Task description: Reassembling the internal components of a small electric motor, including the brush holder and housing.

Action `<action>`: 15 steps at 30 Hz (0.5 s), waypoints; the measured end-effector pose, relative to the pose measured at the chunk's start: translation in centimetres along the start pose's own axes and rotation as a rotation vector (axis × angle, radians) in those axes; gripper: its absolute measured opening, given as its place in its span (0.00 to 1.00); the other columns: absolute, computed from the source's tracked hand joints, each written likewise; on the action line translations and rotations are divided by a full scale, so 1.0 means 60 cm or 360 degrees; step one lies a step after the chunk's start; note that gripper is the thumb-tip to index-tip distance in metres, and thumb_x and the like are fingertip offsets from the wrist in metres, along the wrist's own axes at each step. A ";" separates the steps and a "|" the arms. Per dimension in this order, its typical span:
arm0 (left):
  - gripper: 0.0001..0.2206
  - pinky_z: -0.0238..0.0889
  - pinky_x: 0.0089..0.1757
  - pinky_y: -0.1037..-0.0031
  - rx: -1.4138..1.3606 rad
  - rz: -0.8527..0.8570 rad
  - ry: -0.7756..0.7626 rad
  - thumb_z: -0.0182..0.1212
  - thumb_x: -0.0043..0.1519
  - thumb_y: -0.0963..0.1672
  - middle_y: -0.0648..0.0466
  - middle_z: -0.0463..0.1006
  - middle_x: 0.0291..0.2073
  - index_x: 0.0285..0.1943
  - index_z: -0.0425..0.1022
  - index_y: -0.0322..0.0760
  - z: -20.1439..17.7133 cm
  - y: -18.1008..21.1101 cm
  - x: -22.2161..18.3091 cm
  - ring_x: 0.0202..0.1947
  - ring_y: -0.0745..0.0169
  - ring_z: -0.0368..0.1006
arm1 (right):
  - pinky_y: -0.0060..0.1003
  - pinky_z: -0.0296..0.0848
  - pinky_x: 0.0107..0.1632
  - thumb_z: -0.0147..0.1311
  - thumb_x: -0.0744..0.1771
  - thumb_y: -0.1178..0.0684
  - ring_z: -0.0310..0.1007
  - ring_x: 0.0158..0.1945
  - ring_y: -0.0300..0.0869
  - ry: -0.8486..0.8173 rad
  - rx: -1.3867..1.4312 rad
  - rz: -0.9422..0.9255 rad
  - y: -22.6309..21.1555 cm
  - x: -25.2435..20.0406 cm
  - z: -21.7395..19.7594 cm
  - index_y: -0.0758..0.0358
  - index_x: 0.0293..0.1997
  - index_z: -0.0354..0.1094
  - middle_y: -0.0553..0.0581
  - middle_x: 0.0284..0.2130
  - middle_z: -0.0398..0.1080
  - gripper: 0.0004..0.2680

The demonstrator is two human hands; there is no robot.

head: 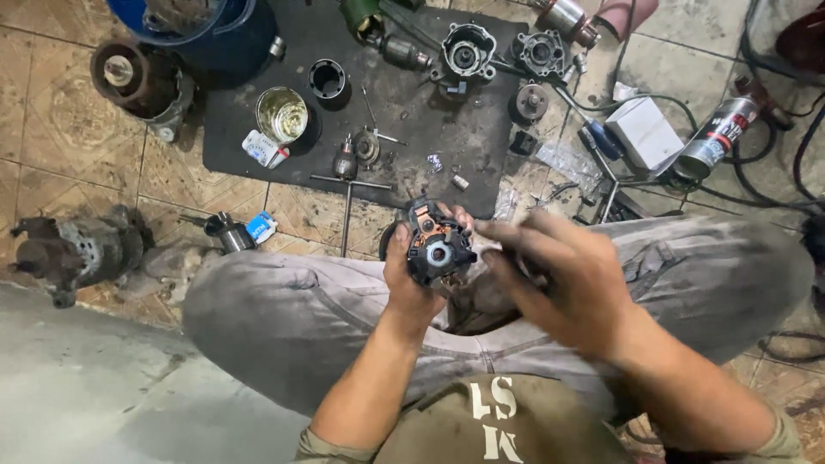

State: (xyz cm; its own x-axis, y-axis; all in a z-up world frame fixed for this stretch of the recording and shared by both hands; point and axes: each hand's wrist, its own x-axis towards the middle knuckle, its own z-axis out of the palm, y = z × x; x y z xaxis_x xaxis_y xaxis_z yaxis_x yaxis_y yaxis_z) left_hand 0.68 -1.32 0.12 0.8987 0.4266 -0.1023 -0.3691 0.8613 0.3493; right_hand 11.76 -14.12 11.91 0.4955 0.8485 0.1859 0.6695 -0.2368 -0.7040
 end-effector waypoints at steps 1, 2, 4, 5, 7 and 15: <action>0.21 0.58 0.58 0.65 -0.0009 0.0004 -0.0010 0.52 0.68 0.55 0.46 0.71 0.47 0.53 0.69 0.34 -0.014 -0.008 -0.005 0.52 0.54 0.67 | 0.36 0.66 0.30 0.58 0.67 0.54 0.69 0.26 0.42 0.0000 -0.0013 -0.0005 0.003 0.008 0.002 0.60 0.54 0.74 0.54 0.31 0.69 0.10; 0.23 0.59 0.60 0.65 0.0027 -0.0028 0.0101 0.50 0.69 0.55 0.45 0.74 0.51 0.57 0.71 0.32 -0.028 -0.016 -0.009 0.56 0.53 0.69 | 0.38 0.70 0.34 0.59 0.68 0.54 0.71 0.32 0.45 -0.0038 -0.0082 -0.0089 0.006 0.016 0.004 0.60 0.54 0.74 0.56 0.36 0.70 0.10; 0.25 0.61 0.61 0.64 0.0055 -0.0047 0.0227 0.47 0.70 0.55 0.44 0.76 0.56 0.61 0.72 0.30 -0.026 -0.018 -0.010 0.60 0.52 0.70 | 0.41 0.74 0.39 0.59 0.68 0.54 0.74 0.39 0.48 -0.0097 -0.0145 -0.0178 0.012 0.025 0.010 0.61 0.54 0.74 0.59 0.42 0.71 0.10; 0.23 0.64 0.58 0.64 0.0246 0.0050 0.0227 0.48 0.70 0.53 0.45 0.77 0.51 0.57 0.73 0.29 -0.010 -0.012 -0.007 0.56 0.53 0.72 | 0.41 0.74 0.38 0.59 0.67 0.55 0.74 0.38 0.48 -0.0131 -0.0148 -0.0230 0.015 0.025 0.014 0.62 0.53 0.74 0.59 0.42 0.72 0.09; 0.21 0.67 0.55 0.64 0.0434 0.0161 0.0240 0.48 0.70 0.52 0.45 0.78 0.47 0.53 0.75 0.29 0.008 -0.003 -0.004 0.51 0.53 0.74 | 0.41 0.75 0.37 0.60 0.67 0.57 0.74 0.38 0.47 -0.0180 -0.0144 -0.0296 0.018 0.026 0.023 0.63 0.52 0.75 0.59 0.42 0.73 0.09; 0.26 0.69 0.50 0.66 0.0401 -0.0217 0.0977 0.58 0.62 0.49 0.41 0.76 0.54 0.68 0.65 0.34 -0.025 -0.027 -0.013 0.54 0.53 0.74 | 0.42 0.73 0.35 0.62 0.66 0.52 0.71 0.35 0.47 -0.0379 -0.0324 -0.0281 0.028 0.030 0.025 0.58 0.46 0.77 0.54 0.38 0.70 0.07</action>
State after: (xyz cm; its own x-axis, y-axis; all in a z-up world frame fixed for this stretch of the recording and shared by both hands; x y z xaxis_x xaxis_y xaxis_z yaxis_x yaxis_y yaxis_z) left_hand 0.21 -2.65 -1.74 0.6083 0.4624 -0.6451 -0.1287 0.8595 0.4947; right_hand 12.95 -12.28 10.07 0.2356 0.9655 0.1106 0.8417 -0.1458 -0.5199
